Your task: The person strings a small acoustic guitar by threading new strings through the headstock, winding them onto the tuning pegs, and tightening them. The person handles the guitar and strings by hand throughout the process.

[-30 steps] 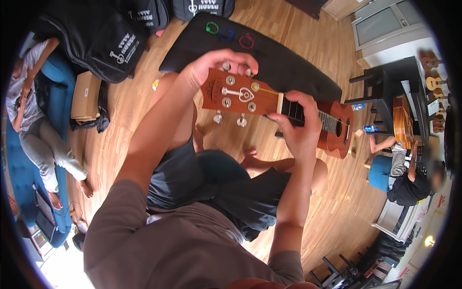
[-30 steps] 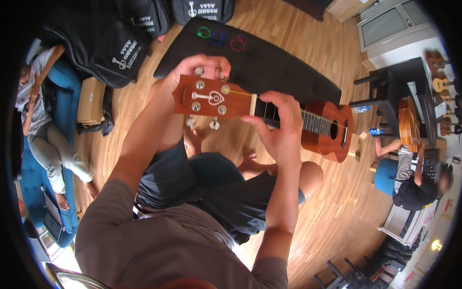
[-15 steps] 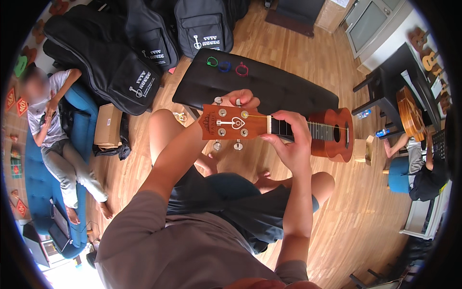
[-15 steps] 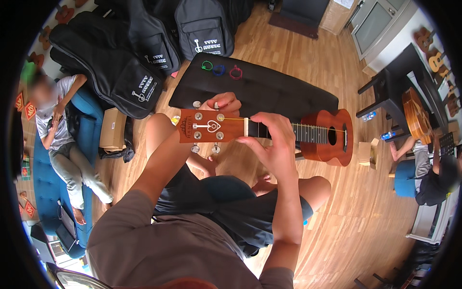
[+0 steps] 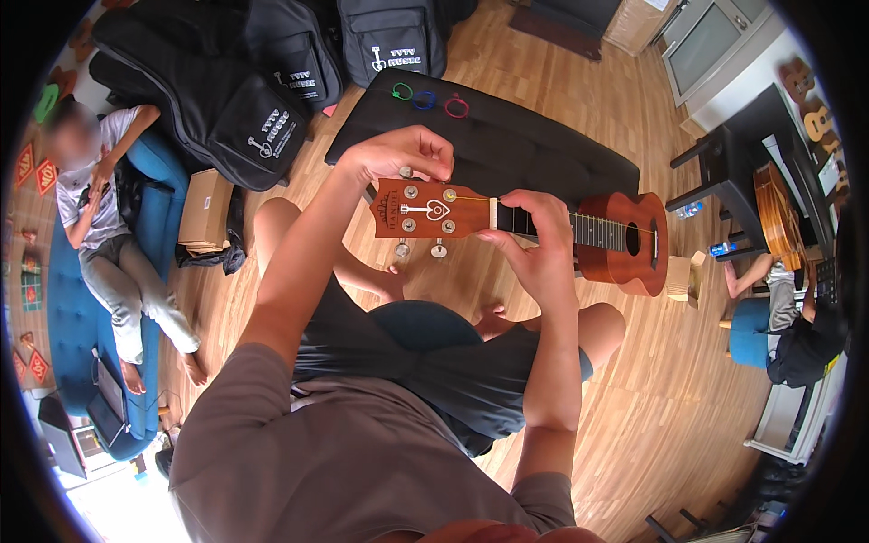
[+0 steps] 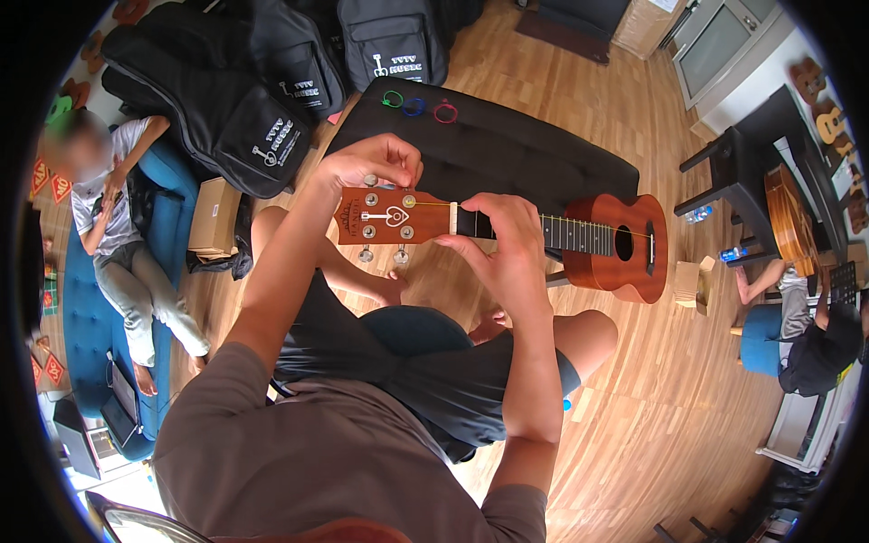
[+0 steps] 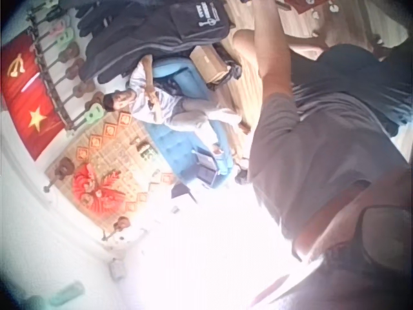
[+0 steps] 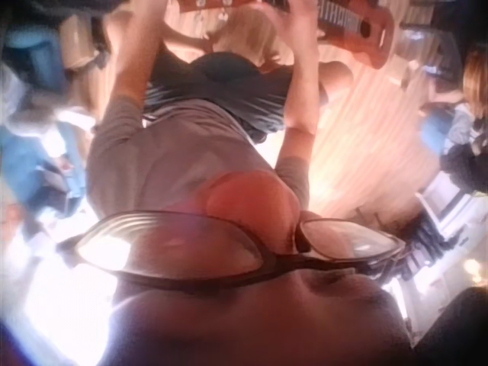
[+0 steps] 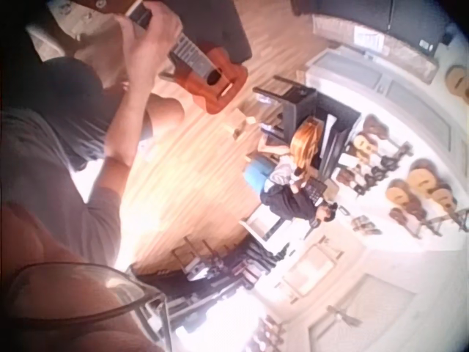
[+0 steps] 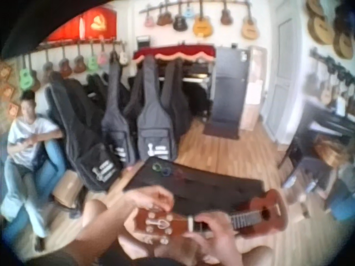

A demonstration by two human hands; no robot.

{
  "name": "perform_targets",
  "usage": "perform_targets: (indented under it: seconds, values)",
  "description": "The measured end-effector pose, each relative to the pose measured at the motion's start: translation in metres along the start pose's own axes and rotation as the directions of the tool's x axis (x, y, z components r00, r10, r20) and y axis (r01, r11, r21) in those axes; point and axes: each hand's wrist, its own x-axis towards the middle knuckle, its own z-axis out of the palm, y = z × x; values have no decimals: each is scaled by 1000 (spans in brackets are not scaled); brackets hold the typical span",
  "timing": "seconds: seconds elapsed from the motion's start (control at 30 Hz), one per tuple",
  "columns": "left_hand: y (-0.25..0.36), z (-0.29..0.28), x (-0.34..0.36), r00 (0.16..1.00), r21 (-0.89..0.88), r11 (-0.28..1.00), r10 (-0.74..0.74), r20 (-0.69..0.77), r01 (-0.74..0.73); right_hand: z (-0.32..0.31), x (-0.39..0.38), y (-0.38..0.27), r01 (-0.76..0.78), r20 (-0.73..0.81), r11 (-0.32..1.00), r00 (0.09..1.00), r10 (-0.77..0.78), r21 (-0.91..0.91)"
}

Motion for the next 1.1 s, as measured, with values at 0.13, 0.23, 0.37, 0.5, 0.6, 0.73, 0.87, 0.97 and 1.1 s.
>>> perform_targets:
  seconds: [0.13, 0.23, 0.37, 0.5, 0.6, 0.73, 0.87, 0.97, 1.1]
  values:
    - [15, 5, -4, 990, 141, 982, -117, -73, 126, 1, 0, 1, 9, 11, 1000, 1000, -9, -15]
    - [13, 1, -4, 981, 190, 968, -139, -132, 163, 4, 0, 2, 5, -1, 1000, 1000, -5, -1]
    - [16, 10, -1, 983, 65, 992, -95, -154, 106, 3, 1, 3, 11, -19, 1000, 1000, -11, -28]
    - [-14, 27, 6, 974, -514, 836, 228, 3, -195, -1, 1, 2, 17, -41, 999, 999, -18, -30]
    - [-42, 48, 24, 866, -780, 550, 499, 20, -299, -6, 4, -4, 39, -81, 999, 996, -39, 3]
    - [-54, 76, 54, 706, -918, 258, 707, -32, -300, -9, 4, -5, 55, -116, 998, 992, -51, 26]
    - [-55, 85, 82, 551, -956, 127, 833, -43, -266, -11, 4, -4, 52, -80, 997, 996, -48, 60]
    - [-48, 83, 79, 602, -927, 184, 796, -54, -326, -11, 6, -4, 43, -77, 997, 996, -38, 57]
    - [-33, 50, 43, 831, -755, 536, 556, -21, -377, -4, 10, -2, 18, -98, 998, 995, -12, 55]
